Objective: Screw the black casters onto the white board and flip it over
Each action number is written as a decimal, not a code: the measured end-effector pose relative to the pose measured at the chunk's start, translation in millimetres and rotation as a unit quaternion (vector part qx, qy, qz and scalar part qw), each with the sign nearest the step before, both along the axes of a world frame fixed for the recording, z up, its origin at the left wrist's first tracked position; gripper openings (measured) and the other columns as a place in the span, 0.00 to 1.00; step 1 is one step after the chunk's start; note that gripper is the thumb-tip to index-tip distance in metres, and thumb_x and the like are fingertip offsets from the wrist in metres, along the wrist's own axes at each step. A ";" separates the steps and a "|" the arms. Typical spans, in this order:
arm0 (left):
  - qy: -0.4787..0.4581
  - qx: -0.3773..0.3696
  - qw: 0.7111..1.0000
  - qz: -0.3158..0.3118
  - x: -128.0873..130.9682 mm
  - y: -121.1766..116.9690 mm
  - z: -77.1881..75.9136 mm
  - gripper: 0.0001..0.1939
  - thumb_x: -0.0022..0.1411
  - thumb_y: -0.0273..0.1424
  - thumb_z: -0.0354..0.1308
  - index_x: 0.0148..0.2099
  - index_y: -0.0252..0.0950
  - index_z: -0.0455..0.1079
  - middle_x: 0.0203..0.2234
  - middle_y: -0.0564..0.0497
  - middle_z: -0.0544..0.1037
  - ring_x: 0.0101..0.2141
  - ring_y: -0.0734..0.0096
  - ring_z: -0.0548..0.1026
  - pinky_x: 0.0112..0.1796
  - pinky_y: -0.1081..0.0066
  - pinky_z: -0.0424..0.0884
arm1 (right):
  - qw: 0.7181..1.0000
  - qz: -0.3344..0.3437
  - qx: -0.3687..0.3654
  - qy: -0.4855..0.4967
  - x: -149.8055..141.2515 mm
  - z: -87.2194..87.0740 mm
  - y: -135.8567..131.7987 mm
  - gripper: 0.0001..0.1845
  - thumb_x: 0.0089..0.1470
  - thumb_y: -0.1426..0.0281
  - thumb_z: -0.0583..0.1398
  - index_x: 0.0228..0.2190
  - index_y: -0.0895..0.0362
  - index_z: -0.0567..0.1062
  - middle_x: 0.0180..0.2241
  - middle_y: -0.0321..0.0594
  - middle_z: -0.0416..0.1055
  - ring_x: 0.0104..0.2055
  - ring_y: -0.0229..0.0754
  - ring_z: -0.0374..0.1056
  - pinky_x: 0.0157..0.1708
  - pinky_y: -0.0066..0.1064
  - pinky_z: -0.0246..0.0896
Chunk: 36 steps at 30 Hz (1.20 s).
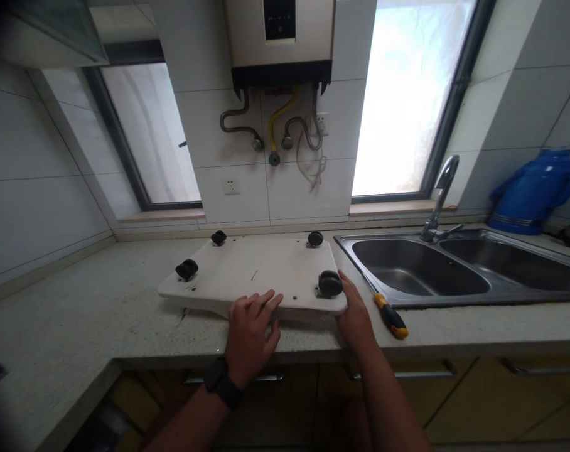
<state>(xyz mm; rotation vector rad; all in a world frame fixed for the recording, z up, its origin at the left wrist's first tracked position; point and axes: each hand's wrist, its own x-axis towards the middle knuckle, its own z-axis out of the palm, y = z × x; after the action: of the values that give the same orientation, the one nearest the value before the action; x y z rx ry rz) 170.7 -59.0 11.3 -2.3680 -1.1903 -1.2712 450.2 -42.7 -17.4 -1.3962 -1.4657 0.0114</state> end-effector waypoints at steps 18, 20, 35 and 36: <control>-0.030 0.242 0.959 0.142 -198.1 49.9 40.6 0.18 0.64 0.25 0.63 0.56 0.38 0.71 0.44 0.43 0.78 0.45 0.53 0.77 0.51 0.53 0.72 | 0.998 0.013 0.061 -0.008 1.6 -1.4 -4.8 0.22 0.54 0.72 0.63 0.52 0.51 0.78 0.62 0.50 0.72 0.65 0.56 0.68 0.65 0.55 0.63; -0.036 0.131 0.965 0.223 -236.6 73.2 39.0 0.18 0.67 0.28 0.56 0.58 0.35 0.71 0.46 0.41 0.78 0.46 0.51 0.76 0.52 0.51 0.72 | 0.998 0.016 0.066 -0.005 1.7 -0.9 -5.5 0.21 0.53 0.71 0.65 0.50 0.51 0.79 0.60 0.50 0.73 0.63 0.57 0.70 0.63 0.55 0.66; -0.059 -0.249 0.965 0.058 -266.5 155.5 2.1 0.43 0.64 0.41 0.58 0.76 0.32 0.55 0.73 0.40 0.63 0.70 0.46 0.64 0.70 0.49 0.57 | 0.991 0.045 -0.042 -0.119 15.5 35.3 15.7 0.30 0.57 0.69 0.63 0.62 0.51 0.75 0.69 0.49 0.67 0.72 0.59 0.61 0.70 0.60 0.58; -0.064 -0.246 0.966 0.056 -265.3 157.7 3.7 0.41 0.64 0.41 0.57 0.75 0.31 0.57 0.72 0.41 0.64 0.70 0.47 0.65 0.70 0.49 0.57 | 0.991 0.047 -0.041 -0.120 15.5 36.0 17.2 0.29 0.58 0.69 0.62 0.61 0.52 0.75 0.68 0.49 0.67 0.72 0.59 0.60 0.70 0.60 0.57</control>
<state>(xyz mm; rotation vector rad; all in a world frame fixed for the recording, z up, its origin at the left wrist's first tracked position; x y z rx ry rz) -94.6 98.7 14.9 -2.5174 -1.8353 -1.2175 465.7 -25.6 18.6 -1.4317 -1.7465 -0.0378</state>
